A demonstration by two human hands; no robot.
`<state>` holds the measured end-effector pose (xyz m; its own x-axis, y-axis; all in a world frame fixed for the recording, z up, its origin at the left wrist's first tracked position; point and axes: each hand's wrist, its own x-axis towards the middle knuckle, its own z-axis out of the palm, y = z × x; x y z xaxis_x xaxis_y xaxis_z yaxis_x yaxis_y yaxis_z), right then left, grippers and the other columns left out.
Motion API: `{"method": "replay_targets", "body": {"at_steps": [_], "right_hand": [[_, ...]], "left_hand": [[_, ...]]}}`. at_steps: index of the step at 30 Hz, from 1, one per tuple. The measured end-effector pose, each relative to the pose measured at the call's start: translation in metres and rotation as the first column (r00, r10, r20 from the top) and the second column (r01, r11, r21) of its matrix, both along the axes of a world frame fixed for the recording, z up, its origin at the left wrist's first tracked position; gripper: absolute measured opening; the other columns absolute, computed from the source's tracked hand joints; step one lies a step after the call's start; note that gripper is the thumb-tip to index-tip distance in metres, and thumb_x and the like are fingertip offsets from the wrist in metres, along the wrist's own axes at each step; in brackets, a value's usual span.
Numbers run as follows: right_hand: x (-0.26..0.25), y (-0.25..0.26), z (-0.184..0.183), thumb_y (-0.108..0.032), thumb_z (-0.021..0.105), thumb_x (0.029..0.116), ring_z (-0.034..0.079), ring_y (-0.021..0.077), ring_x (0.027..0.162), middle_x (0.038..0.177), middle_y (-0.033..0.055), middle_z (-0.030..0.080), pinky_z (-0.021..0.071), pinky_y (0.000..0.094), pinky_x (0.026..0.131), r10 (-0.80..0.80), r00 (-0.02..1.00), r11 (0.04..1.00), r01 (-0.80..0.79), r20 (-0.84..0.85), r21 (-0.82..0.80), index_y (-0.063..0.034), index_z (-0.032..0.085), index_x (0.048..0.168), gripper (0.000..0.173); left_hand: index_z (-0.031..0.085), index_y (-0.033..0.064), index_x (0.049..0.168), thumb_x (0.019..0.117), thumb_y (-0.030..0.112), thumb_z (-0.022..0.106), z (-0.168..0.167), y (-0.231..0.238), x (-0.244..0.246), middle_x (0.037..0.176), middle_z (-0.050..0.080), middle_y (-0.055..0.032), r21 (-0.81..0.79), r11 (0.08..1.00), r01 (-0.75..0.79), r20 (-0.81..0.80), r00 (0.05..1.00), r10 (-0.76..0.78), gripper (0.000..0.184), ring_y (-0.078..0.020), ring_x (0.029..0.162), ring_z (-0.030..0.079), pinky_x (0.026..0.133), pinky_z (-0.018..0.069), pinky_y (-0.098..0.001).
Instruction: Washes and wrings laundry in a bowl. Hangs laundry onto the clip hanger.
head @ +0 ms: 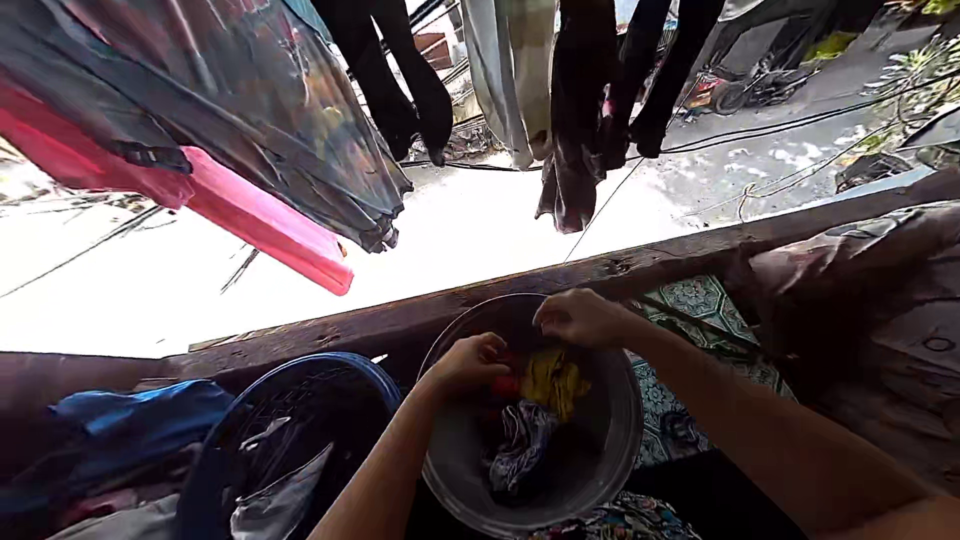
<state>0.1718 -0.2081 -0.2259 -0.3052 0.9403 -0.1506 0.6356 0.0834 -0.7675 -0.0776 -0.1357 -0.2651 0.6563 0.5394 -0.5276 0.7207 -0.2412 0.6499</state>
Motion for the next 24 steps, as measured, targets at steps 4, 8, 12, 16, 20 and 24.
{"method": "replay_targets", "body": {"at_steps": [4, 8, 12, 16, 20, 24], "right_hand": [[-0.061, -0.051, -0.098, -0.015, 0.076, 0.0932, 0.059, 0.0433, 0.125, 0.133, 0.0281, 0.062, 0.0422, 0.0601, 0.109, 0.312, 0.949, 0.867, -0.266, 0.043, -0.421, -0.0009, 0.053, 0.146, 0.059], [-0.089, -0.053, -0.121, -0.012, 0.071, 0.0955, 0.053, 0.0425, 0.134, 0.140, 0.0276, 0.057, 0.0389, 0.0588, 0.113, 0.352, 0.932, 0.823, -0.264, 0.087, -0.503, -0.0020, 0.050, 0.149, 0.058], [-0.092, -0.031, -0.119, -0.006, 0.068, 0.0960, 0.056, 0.0412, 0.130, 0.139, 0.0259, 0.059, 0.0409, 0.0573, 0.111, 0.334, 0.934, 0.820, -0.219, 0.130, -0.529, -0.0009, 0.055, 0.143, 0.049], [-0.094, -0.035, -0.113, -0.016, 0.077, 0.0928, 0.052, 0.0430, 0.134, 0.140, 0.0292, 0.057, 0.0367, 0.0612, 0.113, 0.359, 0.933, 0.775, -0.308, -0.016, -0.552, -0.0001, 0.053, 0.146, 0.061], [-0.093, -0.057, -0.130, -0.023, 0.083, 0.0854, 0.059, 0.0326, 0.124, 0.130, 0.0245, 0.062, 0.0419, 0.0531, 0.111, 0.368, 0.884, 0.773, -0.464, -0.288, -0.434, 0.0046, 0.059, 0.134, 0.061], [-0.099, -0.073, -0.118, -0.019, 0.081, 0.0876, 0.062, 0.0271, 0.120, 0.124, 0.0188, 0.067, 0.0459, 0.0486, 0.107, 0.139, 0.952, 0.889, -0.241, -0.273, -0.390, 0.0020, 0.065, 0.126, 0.046]], "left_hand": [[0.048, 0.0039, 0.149, 0.0878, 0.028, 0.081, -0.065, -0.071, -0.037, 0.142, 0.054, -0.0296, -0.173, 0.982, 0.071, -0.208, 0.972, -0.107, 0.074, -0.0431, 0.133, 0.051, 0.113, 0.0385, -0.0579], [0.056, 0.0042, 0.138, 0.0874, 0.025, 0.078, -0.084, -0.117, -0.038, 0.151, 0.039, -0.0298, -0.062, 0.997, -0.047, -0.265, 0.964, 0.029, 0.059, -0.0412, 0.129, 0.054, 0.105, 0.0482, -0.0511], [0.066, 0.0039, 0.125, 0.0920, 0.021, 0.071, -0.087, -0.139, -0.047, 0.162, 0.024, -0.0283, -0.017, 0.999, -0.028, -0.247, 0.969, 0.023, 0.038, -0.0398, 0.136, 0.050, 0.106, 0.0485, -0.0477], [0.061, -0.0012, 0.121, 0.0917, -0.001, 0.059, -0.071, -0.147, -0.062, 0.126, 0.066, -0.0136, -0.193, 0.878, -0.438, 0.156, 0.870, 0.468, 0.029, -0.0217, 0.106, 0.068, 0.087, 0.0570, -0.0389], [0.045, 0.0026, 0.117, 0.1049, -0.003, 0.041, -0.037, -0.144, -0.064, 0.095, 0.072, -0.0181, -0.749, 0.400, -0.528, 0.235, 0.354, 0.906, 0.014, -0.0296, 0.083, 0.075, 0.076, 0.0639, -0.0449], [0.050, 0.0045, 0.119, 0.1055, 0.000, 0.030, -0.006, -0.135, -0.064, 0.099, 0.072, -0.0178, -0.887, 0.317, -0.336, 0.306, 0.089, 0.948, 0.024, -0.0291, 0.087, 0.074, 0.083, 0.0627, -0.0445]]}}
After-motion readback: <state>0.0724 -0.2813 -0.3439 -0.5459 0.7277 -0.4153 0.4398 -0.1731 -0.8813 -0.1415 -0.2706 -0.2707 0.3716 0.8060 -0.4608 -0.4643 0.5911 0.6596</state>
